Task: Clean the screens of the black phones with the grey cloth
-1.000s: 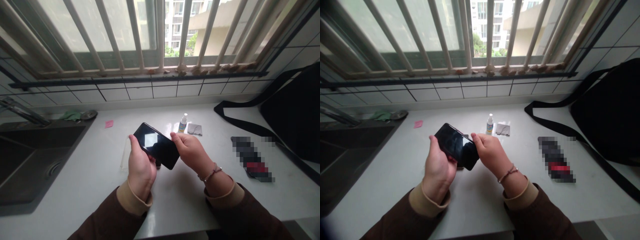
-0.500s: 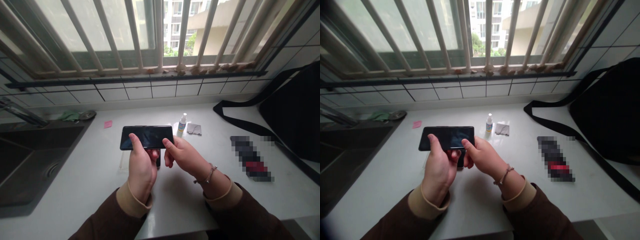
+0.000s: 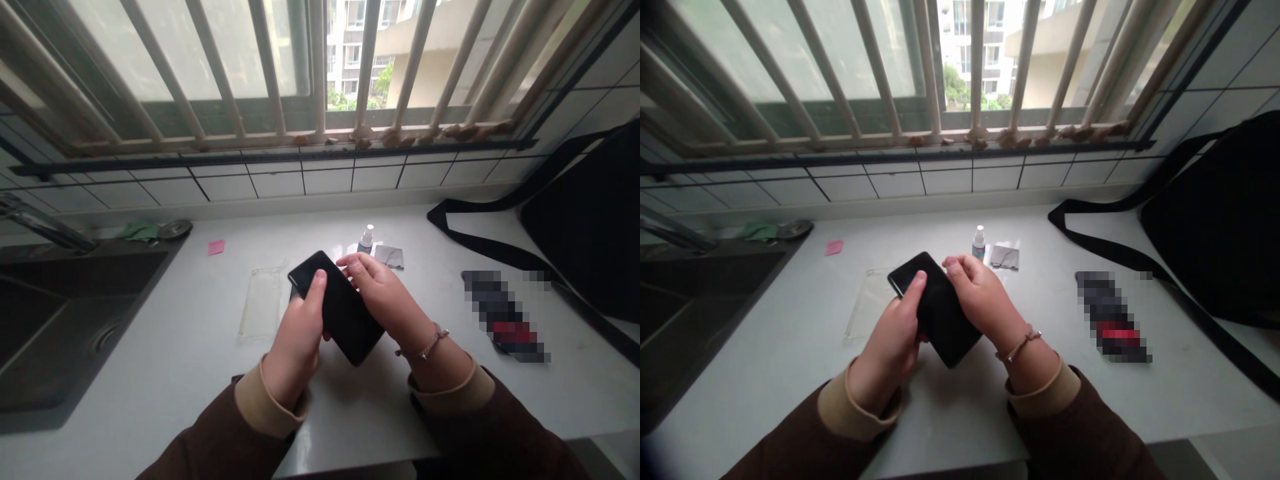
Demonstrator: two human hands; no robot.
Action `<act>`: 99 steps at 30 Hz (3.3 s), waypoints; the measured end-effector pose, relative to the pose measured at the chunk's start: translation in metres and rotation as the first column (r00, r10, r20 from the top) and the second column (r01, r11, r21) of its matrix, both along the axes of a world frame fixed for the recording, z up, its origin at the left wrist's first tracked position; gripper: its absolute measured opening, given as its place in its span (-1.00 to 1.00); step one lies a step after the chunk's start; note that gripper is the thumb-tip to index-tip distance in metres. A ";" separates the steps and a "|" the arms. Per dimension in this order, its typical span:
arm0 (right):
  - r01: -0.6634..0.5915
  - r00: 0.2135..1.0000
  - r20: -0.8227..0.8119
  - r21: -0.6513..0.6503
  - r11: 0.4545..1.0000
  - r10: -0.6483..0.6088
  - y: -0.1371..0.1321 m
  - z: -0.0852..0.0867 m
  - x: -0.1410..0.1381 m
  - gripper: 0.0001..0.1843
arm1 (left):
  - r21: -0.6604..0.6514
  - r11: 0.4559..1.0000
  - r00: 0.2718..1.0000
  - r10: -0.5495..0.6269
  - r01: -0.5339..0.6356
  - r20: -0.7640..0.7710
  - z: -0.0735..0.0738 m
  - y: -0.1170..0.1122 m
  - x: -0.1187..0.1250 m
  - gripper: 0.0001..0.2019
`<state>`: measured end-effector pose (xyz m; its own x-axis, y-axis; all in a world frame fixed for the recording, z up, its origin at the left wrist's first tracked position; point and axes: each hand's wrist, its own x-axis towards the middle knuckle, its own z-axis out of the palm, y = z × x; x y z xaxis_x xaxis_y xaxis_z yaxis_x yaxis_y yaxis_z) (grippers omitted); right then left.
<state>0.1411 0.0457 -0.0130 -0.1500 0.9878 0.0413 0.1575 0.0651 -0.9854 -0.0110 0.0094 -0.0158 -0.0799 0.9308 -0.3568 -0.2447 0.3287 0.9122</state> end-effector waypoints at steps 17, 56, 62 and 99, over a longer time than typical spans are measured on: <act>-0.024 0.944 0.329 0.048 0.999 0.007 0.007 -0.001 0.006 -0.57 | 0.091 0.830 0.666 -0.370 0.550 -0.648 0.006 0.001 -0.005 -0.60; 0.027 0.570 0.818 0.084 0.996 -0.085 -0.003 -0.017 0.002 -0.59 | -0.017 0.904 -0.196 0.074 0.426 -0.978 -0.002 -0.013 -0.004 -0.72; 0.001 0.549 0.829 0.124 0.992 -0.104 -0.004 -0.018 0.001 -0.56 | -0.018 0.916 -0.207 0.072 0.400 -0.976 -0.002 -0.010 -0.005 -0.72; -0.318 0.913 0.165 -0.286 0.904 0.373 -0.014 0.001 -0.016 -0.59 | 0.111 0.935 0.293 0.008 0.337 -0.956 -0.009 0.000 -0.013 -0.42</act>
